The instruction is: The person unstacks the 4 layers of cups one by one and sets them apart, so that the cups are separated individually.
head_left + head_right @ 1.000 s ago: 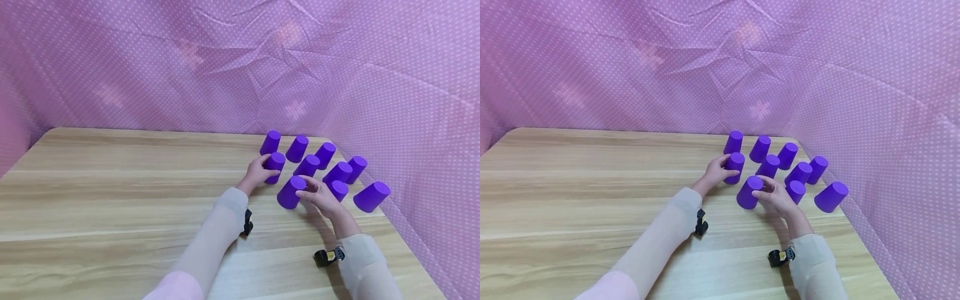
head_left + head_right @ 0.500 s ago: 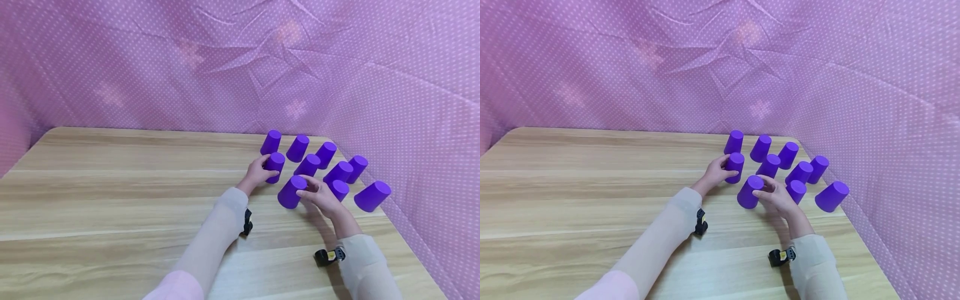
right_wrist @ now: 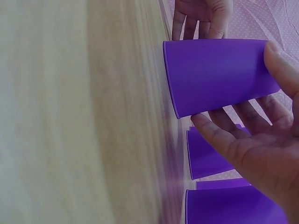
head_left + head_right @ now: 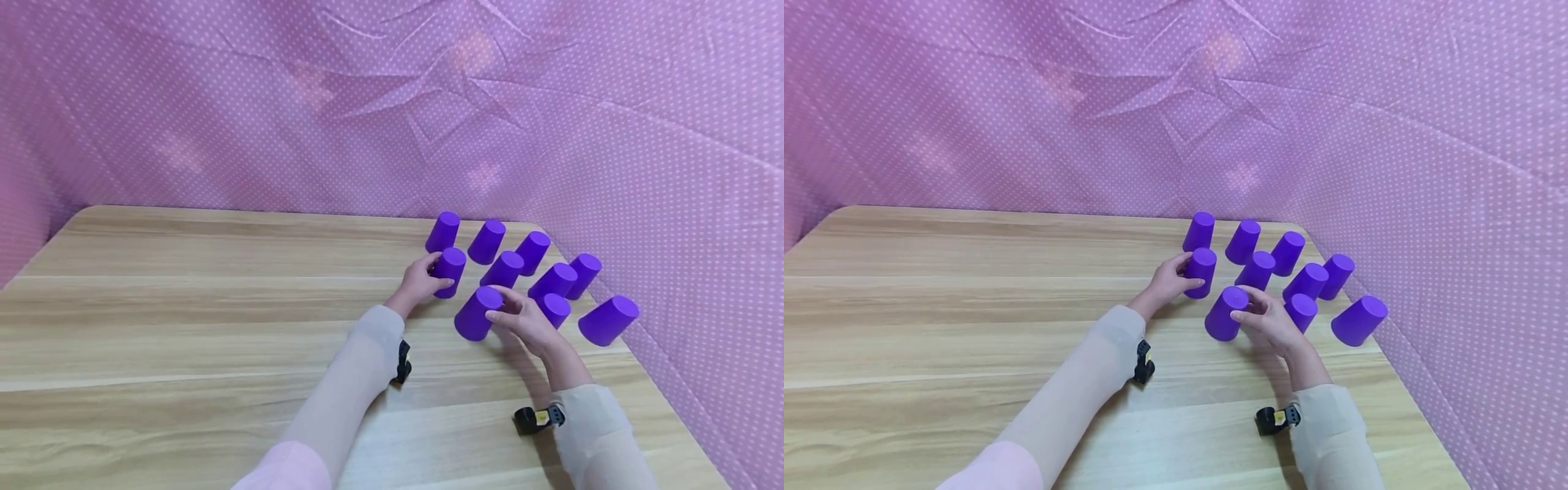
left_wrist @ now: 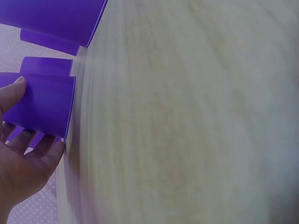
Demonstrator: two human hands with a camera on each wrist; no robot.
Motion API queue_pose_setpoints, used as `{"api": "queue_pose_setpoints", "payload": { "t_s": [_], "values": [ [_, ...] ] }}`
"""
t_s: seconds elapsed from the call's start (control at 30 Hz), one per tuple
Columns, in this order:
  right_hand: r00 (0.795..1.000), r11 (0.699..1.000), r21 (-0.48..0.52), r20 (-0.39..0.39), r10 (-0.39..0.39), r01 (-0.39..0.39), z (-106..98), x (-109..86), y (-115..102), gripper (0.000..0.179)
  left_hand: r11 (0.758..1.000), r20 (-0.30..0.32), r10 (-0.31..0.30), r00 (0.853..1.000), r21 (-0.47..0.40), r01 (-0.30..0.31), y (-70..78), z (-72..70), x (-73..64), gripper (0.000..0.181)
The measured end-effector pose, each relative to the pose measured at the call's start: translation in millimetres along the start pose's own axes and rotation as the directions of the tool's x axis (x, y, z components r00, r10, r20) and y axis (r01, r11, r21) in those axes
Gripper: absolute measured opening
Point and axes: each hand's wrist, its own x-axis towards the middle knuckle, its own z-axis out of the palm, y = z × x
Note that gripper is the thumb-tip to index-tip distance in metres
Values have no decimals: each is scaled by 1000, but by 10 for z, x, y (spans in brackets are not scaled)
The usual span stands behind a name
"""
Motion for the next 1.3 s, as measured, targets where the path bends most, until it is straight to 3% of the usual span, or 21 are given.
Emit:
{"api": "queue_pose_setpoints", "payload": {
  "t_s": [0.4, 0.77, 0.9, 1.03, 1.13, 1.3],
  "values": [
    [1000, 999, 35, 22, 2, -3, 36, 30, -16, 52, 1000, -4, -7, 1000, -9, 7, 3, -56, -41, 60],
    [999, 998, -50, 38, -33, 35, 29, 65, -75, 59, 998, -10, -2, 1000, -63, 1, -36, -191, -37, 60],
    [996, 994, -76, 58, -68, 72, 7, 80, -127, 58, 998, 10, 10, 1000, -58, -10, 29, -302, -86, 62],
    [991, 986, -121, 79, -106, 116, -12, 98, -191, 55, 998, 19, 62, 998, -26, -61, 121, -461, -155, 59],
    [987, 977, -162, 99, -122, 137, -12, 117, -245, 53, 993, 13, 109, 994, 33, -109, 162, -597, -216, 54],
    [984, 960, -232, 127, -128, 155, 8, 170, -385, 51, 977, -4, 112, 994, 182, -110, 231, -838, -365, 54]
  ]
}}
